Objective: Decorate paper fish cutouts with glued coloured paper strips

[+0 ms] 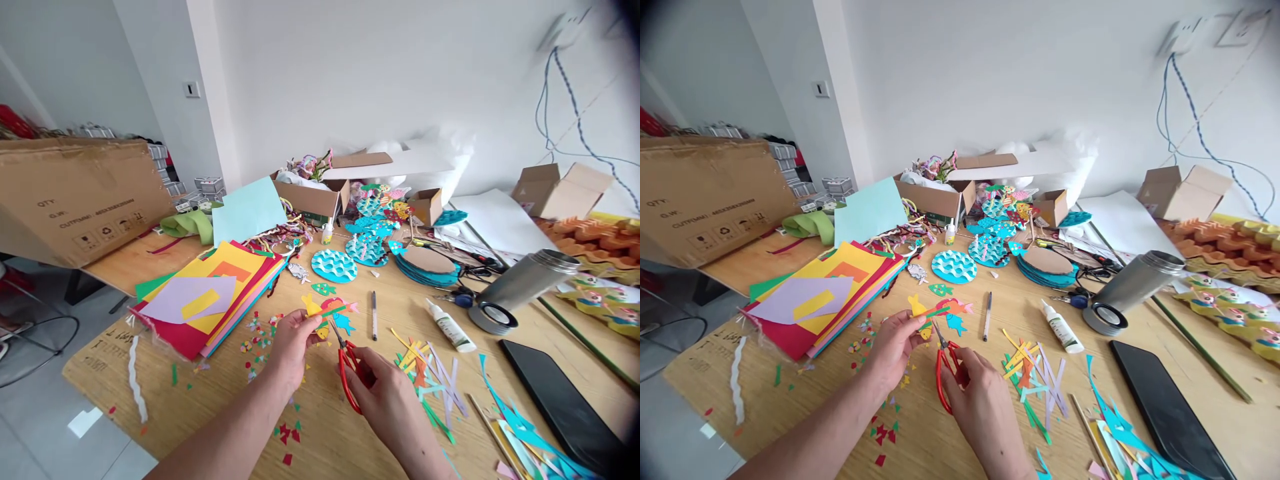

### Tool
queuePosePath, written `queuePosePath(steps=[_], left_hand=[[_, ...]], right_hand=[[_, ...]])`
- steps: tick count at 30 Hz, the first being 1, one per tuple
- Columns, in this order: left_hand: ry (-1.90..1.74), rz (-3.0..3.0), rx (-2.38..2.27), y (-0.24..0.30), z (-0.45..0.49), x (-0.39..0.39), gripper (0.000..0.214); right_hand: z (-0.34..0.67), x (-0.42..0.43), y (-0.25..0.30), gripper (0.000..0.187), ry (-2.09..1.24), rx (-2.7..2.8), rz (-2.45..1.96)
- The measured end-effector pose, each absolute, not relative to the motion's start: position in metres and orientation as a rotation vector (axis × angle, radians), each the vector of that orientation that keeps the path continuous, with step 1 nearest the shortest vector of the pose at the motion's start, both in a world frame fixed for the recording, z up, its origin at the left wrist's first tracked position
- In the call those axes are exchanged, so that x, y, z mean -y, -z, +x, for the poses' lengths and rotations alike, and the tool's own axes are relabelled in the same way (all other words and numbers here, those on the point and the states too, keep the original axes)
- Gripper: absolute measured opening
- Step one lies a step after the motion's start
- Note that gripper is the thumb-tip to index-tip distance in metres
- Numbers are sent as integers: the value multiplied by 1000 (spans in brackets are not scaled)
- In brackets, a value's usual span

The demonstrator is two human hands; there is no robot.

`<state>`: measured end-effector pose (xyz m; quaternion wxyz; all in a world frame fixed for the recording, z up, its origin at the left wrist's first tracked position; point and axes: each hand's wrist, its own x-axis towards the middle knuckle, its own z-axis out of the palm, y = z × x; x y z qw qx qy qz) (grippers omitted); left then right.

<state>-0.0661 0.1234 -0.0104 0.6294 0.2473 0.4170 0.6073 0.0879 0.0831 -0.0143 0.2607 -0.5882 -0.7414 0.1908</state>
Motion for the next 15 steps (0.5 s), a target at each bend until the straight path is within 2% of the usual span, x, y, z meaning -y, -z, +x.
queuePosePath(steps=[15], left_hand=[[-1381, 673, -1078, 13, -62, -121, 22]], right_hand=[[87, -83, 16, 21, -523, 2011, -1644]])
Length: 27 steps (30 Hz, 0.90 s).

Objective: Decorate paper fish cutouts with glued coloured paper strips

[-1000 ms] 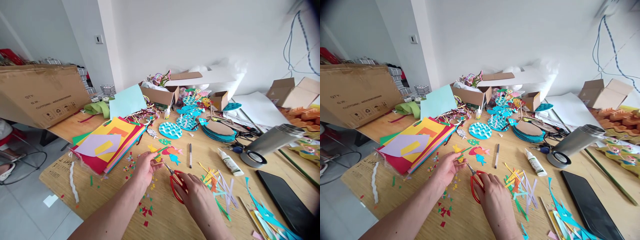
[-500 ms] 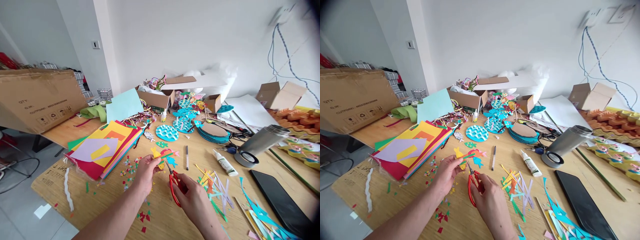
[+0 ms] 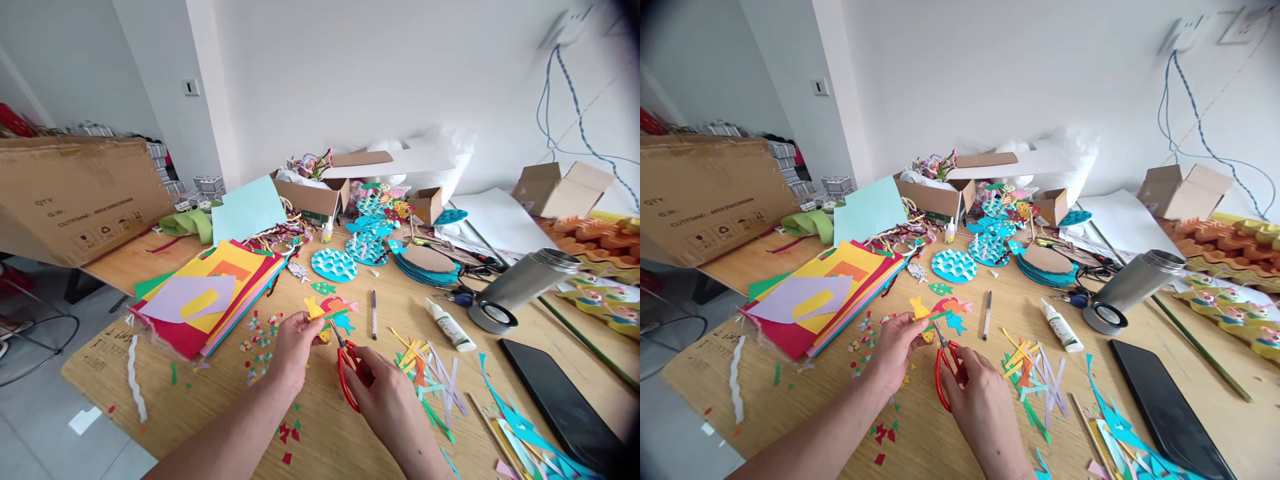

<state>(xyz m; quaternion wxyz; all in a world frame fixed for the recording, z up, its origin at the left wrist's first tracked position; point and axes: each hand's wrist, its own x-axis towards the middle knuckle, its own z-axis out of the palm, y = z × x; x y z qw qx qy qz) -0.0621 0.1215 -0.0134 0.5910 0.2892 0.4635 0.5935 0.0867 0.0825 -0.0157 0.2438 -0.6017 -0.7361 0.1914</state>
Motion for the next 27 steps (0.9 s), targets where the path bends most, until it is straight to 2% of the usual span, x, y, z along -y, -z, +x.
queuePosePath(steps=[27], left_hand=[[-1384, 727, -1122, 15, -61, -121, 21]], right_hand=[[87, -82, 15, 21, -546, 2011, -1687]])
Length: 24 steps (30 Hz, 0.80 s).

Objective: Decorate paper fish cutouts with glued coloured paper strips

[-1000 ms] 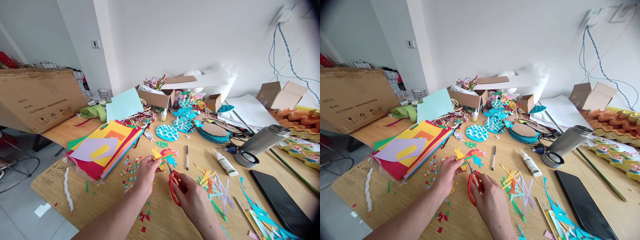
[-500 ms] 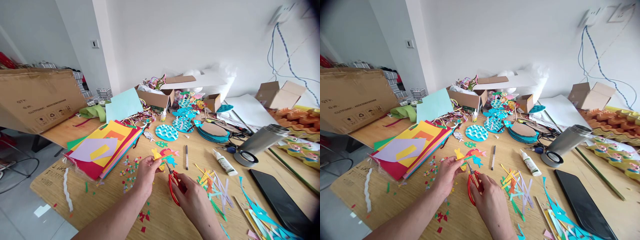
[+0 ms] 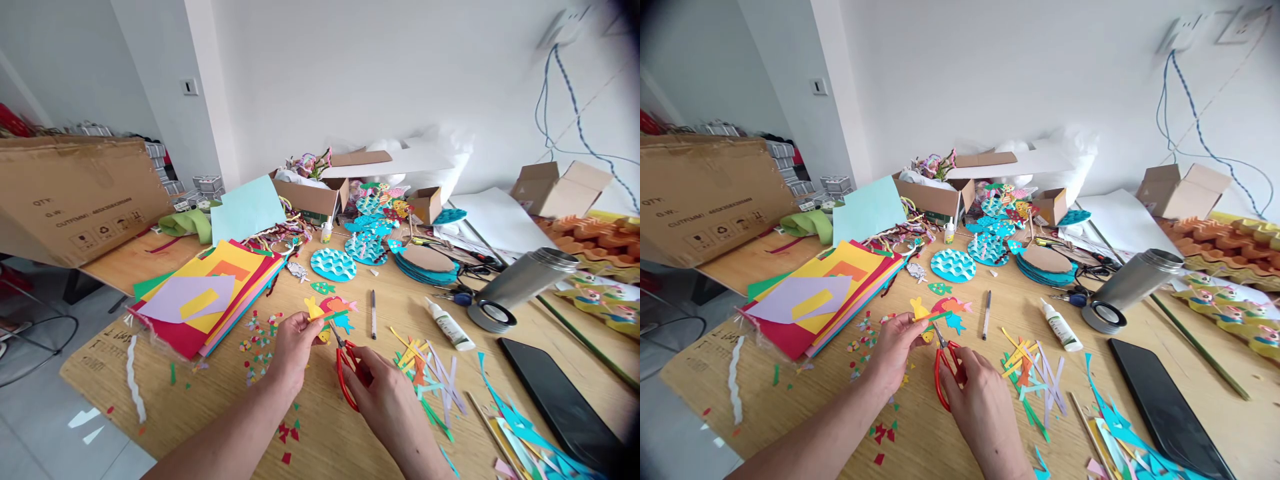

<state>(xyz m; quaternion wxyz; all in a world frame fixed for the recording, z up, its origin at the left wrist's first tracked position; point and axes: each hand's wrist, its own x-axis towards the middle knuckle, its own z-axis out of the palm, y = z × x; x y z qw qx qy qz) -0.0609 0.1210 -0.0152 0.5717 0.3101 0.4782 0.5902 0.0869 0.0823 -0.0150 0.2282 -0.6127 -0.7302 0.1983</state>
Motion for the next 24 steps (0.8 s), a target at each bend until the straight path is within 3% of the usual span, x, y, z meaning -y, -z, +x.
queuePosePath(steps=[24], left_hand=[[-1353, 710, -1059, 18, -58, -119, 20]], right_hand=[[87, -83, 15, 21, -532, 2006, -1665]])
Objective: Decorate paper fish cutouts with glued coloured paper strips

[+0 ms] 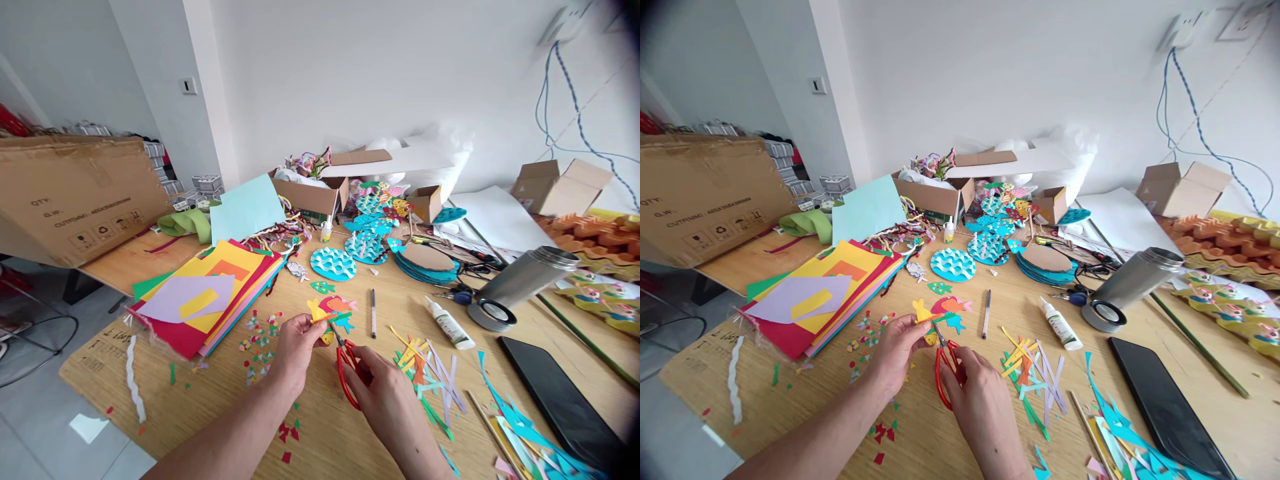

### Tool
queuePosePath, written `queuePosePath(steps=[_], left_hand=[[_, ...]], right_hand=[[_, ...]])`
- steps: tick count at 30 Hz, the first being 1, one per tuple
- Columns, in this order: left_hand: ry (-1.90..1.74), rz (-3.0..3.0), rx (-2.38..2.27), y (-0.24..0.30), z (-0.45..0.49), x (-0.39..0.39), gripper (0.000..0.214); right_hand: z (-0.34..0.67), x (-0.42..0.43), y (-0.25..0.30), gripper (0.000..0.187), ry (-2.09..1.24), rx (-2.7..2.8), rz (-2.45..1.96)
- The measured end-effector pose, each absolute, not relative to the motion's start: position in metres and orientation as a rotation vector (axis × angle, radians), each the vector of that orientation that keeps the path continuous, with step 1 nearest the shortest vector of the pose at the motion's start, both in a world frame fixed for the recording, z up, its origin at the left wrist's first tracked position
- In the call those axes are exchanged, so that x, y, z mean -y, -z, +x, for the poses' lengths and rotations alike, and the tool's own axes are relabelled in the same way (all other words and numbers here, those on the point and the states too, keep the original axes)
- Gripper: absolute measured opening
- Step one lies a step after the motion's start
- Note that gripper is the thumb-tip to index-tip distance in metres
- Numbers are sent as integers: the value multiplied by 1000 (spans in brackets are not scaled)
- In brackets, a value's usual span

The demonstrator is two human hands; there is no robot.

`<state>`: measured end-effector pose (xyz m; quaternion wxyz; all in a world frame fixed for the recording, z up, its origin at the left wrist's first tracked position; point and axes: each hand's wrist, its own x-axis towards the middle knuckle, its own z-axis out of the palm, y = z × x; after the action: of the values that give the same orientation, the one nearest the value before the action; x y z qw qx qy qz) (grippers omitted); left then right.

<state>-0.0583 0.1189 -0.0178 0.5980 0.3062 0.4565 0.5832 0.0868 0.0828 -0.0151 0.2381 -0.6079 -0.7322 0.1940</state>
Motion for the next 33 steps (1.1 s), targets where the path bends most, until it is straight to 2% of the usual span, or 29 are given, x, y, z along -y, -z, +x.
queuePosePath(steps=[12, 19, 33], left_hand=[[-1350, 695, -1053, 15, -58, -119, 19], [-1356, 686, -1040, 15, -58, -118, 18], [-1343, 731, -1044, 18, -58, -119, 21]], right_hand=[[87, -83, 16, 28, -689, 1938, -1628], [84, -83, 8, 36, -942, 1830, -1601], [83, -87, 9, 35, -1279, 1647, -1495]])
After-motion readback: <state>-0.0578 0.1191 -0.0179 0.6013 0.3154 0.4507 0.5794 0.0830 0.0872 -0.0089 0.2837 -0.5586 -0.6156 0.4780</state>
